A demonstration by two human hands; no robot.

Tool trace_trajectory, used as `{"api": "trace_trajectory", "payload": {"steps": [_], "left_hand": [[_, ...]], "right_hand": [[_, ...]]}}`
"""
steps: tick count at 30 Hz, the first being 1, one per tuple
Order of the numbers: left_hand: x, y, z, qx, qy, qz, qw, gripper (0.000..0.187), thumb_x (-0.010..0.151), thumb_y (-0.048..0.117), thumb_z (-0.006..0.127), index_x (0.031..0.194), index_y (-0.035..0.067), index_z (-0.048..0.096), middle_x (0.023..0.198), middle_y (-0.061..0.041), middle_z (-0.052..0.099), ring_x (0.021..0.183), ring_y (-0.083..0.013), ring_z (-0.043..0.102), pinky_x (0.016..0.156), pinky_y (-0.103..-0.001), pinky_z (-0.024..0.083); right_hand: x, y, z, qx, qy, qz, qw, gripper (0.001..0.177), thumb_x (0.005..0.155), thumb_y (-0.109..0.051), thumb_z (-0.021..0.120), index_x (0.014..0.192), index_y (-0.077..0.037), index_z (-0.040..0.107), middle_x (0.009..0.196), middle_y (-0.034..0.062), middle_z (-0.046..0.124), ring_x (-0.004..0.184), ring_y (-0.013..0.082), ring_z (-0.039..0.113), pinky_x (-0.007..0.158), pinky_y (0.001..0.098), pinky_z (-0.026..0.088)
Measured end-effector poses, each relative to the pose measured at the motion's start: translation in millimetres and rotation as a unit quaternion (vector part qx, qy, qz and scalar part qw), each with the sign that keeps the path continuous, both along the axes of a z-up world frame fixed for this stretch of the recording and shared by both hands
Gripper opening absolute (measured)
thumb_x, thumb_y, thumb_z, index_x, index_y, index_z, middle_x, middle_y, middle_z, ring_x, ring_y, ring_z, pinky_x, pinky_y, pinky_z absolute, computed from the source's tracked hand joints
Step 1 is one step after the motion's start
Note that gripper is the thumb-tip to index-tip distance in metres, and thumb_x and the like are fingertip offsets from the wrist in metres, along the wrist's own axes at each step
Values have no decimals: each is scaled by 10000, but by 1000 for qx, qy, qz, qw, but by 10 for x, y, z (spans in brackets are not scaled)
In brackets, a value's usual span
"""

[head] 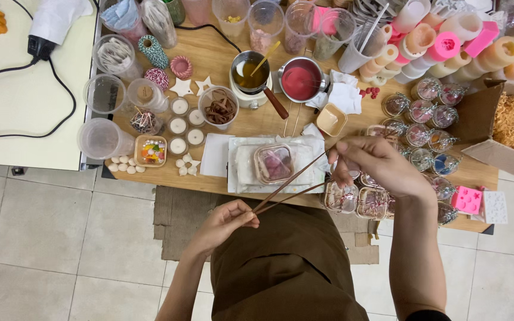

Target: The person places wax shavings and wax shapes into a small square container, then ties a ribbon around the container to secure it.

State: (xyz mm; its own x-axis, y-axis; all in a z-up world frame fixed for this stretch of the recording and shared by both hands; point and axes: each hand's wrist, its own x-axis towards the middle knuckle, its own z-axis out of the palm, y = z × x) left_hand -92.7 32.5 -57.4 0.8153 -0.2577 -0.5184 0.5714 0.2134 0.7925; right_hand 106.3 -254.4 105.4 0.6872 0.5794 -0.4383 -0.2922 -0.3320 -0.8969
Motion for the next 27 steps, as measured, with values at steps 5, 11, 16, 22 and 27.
{"api": "trace_trajectory", "payload": {"steps": [5, 11, 16, 22, 27], "left_hand": [[76, 12, 53, 121, 9, -73, 990, 234, 994, 250, 665, 1043, 30, 725, 988, -76, 769, 991, -189, 716, 952, -355, 545], [235, -85, 858, 246, -221, 36, 943, 424, 989, 263, 637, 1358, 66, 565, 1374, -102, 653, 1326, -244, 595, 1085, -393, 444], [598, -262, 1011, 91, -281, 4, 955, 389, 1119, 282, 473, 1403, 23, 534, 1401, -122, 607, 1371, -253, 548, 1156, -379, 404], [727, -286, 794, -1, -163, -93, 982, 269, 1061, 266, 578, 1117, 7, 623, 1010, -60, 697, 921, -124, 668, 846, -283, 562], [621, -234, 847, 54, -140, -132, 980, 233, 999, 245, 654, 985, 14, 680, 825, 4, 681, 708, -57, 589, 655, -256, 515]], "right_hand": [[-99, 165, -59, -1, -87, 143, 986, 337, 1094, -246, 497, 934, -10, 677, 679, 17, 578, 678, 92, 568, 671, 270, 508], [-355, 373, -93, -82, -42, 235, 968, 308, 1043, -294, 530, 980, -58, 718, 722, -30, 635, 694, 69, 557, 647, 268, 495], [-411, 478, -11, -133, -44, 257, 956, 328, 1034, -330, 514, 1016, -95, 742, 658, 19, 577, 636, 107, 532, 604, 294, 471], [-447, 397, 10, -95, -72, 266, 957, 311, 1034, -301, 506, 1040, -79, 723, 733, 3, 641, 679, 98, 568, 642, 287, 499], [-472, 413, -54, -142, -67, 228, 961, 302, 1007, -303, 532, 1080, -75, 716, 801, 33, 707, 704, 118, 599, 668, 307, 513]]}}
